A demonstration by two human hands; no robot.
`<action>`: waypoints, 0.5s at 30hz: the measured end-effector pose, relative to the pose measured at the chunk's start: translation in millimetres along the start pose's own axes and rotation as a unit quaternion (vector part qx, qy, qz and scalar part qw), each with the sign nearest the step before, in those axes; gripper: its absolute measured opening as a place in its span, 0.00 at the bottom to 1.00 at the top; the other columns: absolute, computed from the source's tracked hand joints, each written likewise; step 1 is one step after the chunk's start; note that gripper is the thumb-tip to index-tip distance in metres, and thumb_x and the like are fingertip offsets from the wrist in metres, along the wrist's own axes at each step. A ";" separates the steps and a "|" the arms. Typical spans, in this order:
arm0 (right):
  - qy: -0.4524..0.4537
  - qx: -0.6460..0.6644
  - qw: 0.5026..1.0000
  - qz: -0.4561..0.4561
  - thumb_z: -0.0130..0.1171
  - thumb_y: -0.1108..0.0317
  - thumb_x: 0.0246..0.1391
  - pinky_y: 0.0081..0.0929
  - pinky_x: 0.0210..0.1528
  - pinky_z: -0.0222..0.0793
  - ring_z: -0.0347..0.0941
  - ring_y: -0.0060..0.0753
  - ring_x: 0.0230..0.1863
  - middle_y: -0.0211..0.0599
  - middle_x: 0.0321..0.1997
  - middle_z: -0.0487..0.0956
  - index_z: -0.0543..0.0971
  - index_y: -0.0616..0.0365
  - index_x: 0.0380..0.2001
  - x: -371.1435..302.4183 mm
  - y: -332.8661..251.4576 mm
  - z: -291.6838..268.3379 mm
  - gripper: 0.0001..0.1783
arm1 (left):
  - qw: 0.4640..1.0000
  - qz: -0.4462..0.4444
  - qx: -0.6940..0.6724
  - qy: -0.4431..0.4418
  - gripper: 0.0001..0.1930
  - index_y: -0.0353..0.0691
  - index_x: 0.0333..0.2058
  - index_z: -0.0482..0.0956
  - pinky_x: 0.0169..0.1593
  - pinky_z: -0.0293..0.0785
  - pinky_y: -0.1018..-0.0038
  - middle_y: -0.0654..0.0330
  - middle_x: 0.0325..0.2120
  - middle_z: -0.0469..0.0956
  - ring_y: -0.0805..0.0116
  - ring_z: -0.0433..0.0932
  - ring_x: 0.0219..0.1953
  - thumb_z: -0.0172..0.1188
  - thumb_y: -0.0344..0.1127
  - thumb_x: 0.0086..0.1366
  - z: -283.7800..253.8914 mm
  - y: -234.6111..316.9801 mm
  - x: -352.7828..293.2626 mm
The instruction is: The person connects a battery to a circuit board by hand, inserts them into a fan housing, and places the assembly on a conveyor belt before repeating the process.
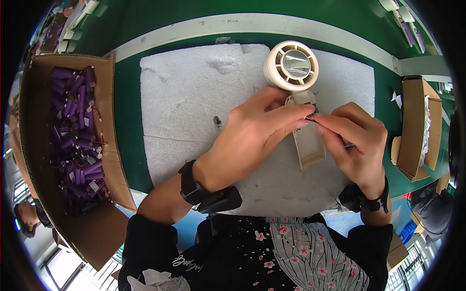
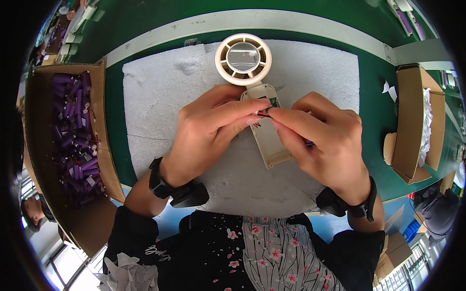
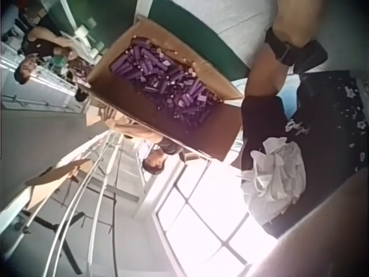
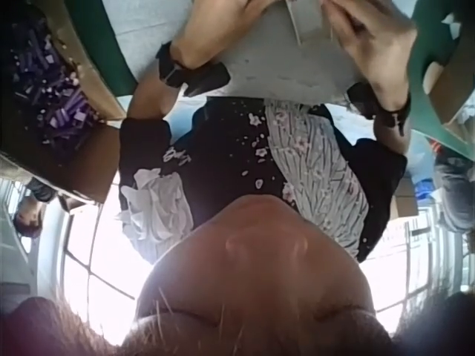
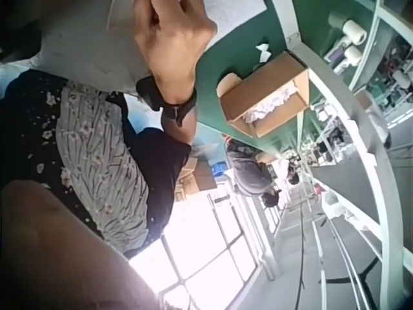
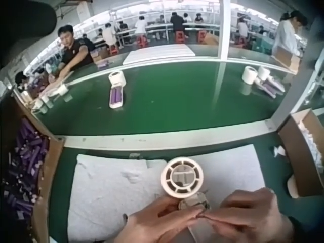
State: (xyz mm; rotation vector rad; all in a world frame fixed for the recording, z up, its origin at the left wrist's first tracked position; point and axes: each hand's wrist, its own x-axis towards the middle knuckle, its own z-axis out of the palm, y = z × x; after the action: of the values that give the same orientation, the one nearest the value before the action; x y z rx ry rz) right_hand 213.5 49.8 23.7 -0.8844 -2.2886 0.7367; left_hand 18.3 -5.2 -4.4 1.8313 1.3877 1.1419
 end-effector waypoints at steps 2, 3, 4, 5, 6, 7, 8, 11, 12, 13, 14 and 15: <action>-0.003 -0.020 1.000 -0.010 0.67 0.78 0.42 0.24 0.18 0.64 0.71 0.28 0.17 0.32 0.23 0.75 0.82 0.58 0.30 -1.0 0.6 0.5 0.09 | 1.000 0.000 -0.008 0.005 0.15 0.42 0.42 0.83 0.33 0.77 0.73 0.54 0.34 0.79 0.62 0.81 0.33 0.68 0.28 0.54 0.2 -1.1 0.0; -0.015 -0.010 1.000 0.001 0.67 0.79 0.42 0.22 0.19 0.63 0.70 0.26 0.17 0.33 0.24 0.75 0.82 0.60 0.30 -2.1 1.1 2.4 0.08 | 1.000 0.000 -0.012 0.008 0.15 0.42 0.42 0.83 0.33 0.77 0.73 0.54 0.34 0.79 0.63 0.81 0.33 0.68 0.28 0.54 0.1 -1.7 -0.1; -0.026 0.001 1.000 0.011 0.66 0.80 0.43 0.20 0.19 0.62 0.70 0.25 0.18 0.34 0.25 0.76 0.82 0.61 0.30 -3.1 1.3 4.5 0.08 | 1.000 0.000 -0.012 0.008 0.15 0.42 0.42 0.83 0.33 0.77 0.73 0.54 0.34 0.79 0.63 0.81 0.33 0.68 0.28 0.54 -0.1 -2.4 -0.1; -0.037 0.012 0.999 0.021 0.65 0.81 0.44 0.19 0.19 0.61 0.69 0.24 0.19 0.35 0.26 0.76 0.81 0.62 0.30 -3.5 1.0 5.5 0.08 | 1.000 0.005 -0.010 0.006 0.15 0.42 0.42 0.83 0.33 0.77 0.73 0.55 0.34 0.79 0.63 0.80 0.32 0.68 0.27 0.54 -0.4 -3.3 -0.2; -0.037 0.012 0.999 0.021 0.65 0.81 0.44 0.19 0.19 0.61 0.69 0.24 0.19 0.35 0.26 0.76 0.81 0.62 0.30 -3.8 0.3 5.8 0.08 | 1.000 0.008 -0.007 0.005 0.15 0.42 0.43 0.83 0.33 0.77 0.74 0.55 0.34 0.79 0.63 0.80 0.32 0.68 0.26 0.54 -0.8 -4.4 -0.3; -0.041 0.014 0.999 0.028 0.65 0.81 0.44 0.19 0.19 0.61 0.68 0.23 0.18 0.35 0.26 0.75 0.81 0.63 0.30 -4.9 -1.0 5.8 0.08 | 1.000 0.012 -0.005 0.003 0.16 0.42 0.43 0.83 0.33 0.77 0.74 0.55 0.34 0.79 0.63 0.80 0.32 0.68 0.25 0.54 -1.1 -5.0 -0.4; -0.045 0.015 0.998 0.036 0.65 0.81 0.44 0.19 0.19 0.60 0.68 0.23 0.18 0.34 0.26 0.75 0.81 0.63 0.30 -5.9 -2.2 5.8 0.07 | 1.000 0.012 -0.004 0.004 0.16 0.42 0.43 0.83 0.33 0.77 0.74 0.55 0.34 0.79 0.63 0.80 0.32 0.68 0.25 0.54 -1.5 -4.8 -0.3; -0.052 0.022 0.997 0.051 0.65 0.80 0.44 0.22 0.19 0.61 0.68 0.26 0.18 0.34 0.26 0.75 0.81 0.62 0.29 -3.5 -4.1 4.6 0.07 | 1.000 -0.001 -0.016 -0.011 0.17 0.42 0.43 0.83 0.34 0.76 0.75 0.55 0.34 0.79 0.64 0.80 0.32 0.67 0.23 0.52 -2.5 -2.8 1.1; -0.056 0.026 0.996 0.059 0.65 0.80 0.43 0.24 0.19 0.63 0.70 0.30 0.18 0.35 0.26 0.74 0.81 0.61 0.29 -1.9 -5.2 3.4 0.07 | 1.000 -0.001 -0.017 -0.011 0.17 0.42 0.43 0.83 0.34 0.76 0.75 0.55 0.34 0.79 0.64 0.80 0.32 0.67 0.23 0.52 -3.1 -2.3 1.0; -0.059 0.031 0.996 0.067 0.65 0.79 0.43 0.27 0.19 0.64 0.71 0.33 0.17 0.35 0.26 0.74 0.81 0.60 0.28 -1.4 -5.6 2.8 0.06 | 1.000 -0.005 -0.022 -0.013 0.18 0.42 0.43 0.83 0.34 0.76 0.75 0.55 0.34 0.79 0.64 0.80 0.33 0.67 0.23 0.52 -4.0 -2.0 0.8; -0.059 0.030 0.996 0.068 0.65 0.79 0.43 0.27 0.19 0.64 0.71 0.33 0.17 0.35 0.26 0.74 0.81 0.60 0.28 -1.8 -5.6 2.7 0.06 | 0.999 -0.009 -0.028 -0.014 0.19 0.42 0.44 0.83 0.34 0.75 0.75 0.55 0.34 0.79 0.65 0.80 0.33 0.67 0.22 0.51 -4.9 -1.8 0.5; -0.066 0.035 0.995 0.070 0.65 0.79 0.43 0.27 0.19 0.64 0.71 0.33 0.17 0.35 0.26 0.74 0.81 0.60 0.28 -2.2 -5.6 2.6 0.06 | 0.999 -0.013 -0.034 -0.015 0.19 0.42 0.44 0.83 0.34 0.75 0.75 0.56 0.35 0.79 0.65 0.80 0.33 0.67 0.22 0.51 -5.3 -1.6 0.2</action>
State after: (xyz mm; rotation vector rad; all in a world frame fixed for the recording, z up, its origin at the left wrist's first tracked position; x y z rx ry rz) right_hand 210.7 43.9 25.0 -0.9977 -2.3169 0.9550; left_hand 13.0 -4.7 -3.2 1.7715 1.3357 1.1301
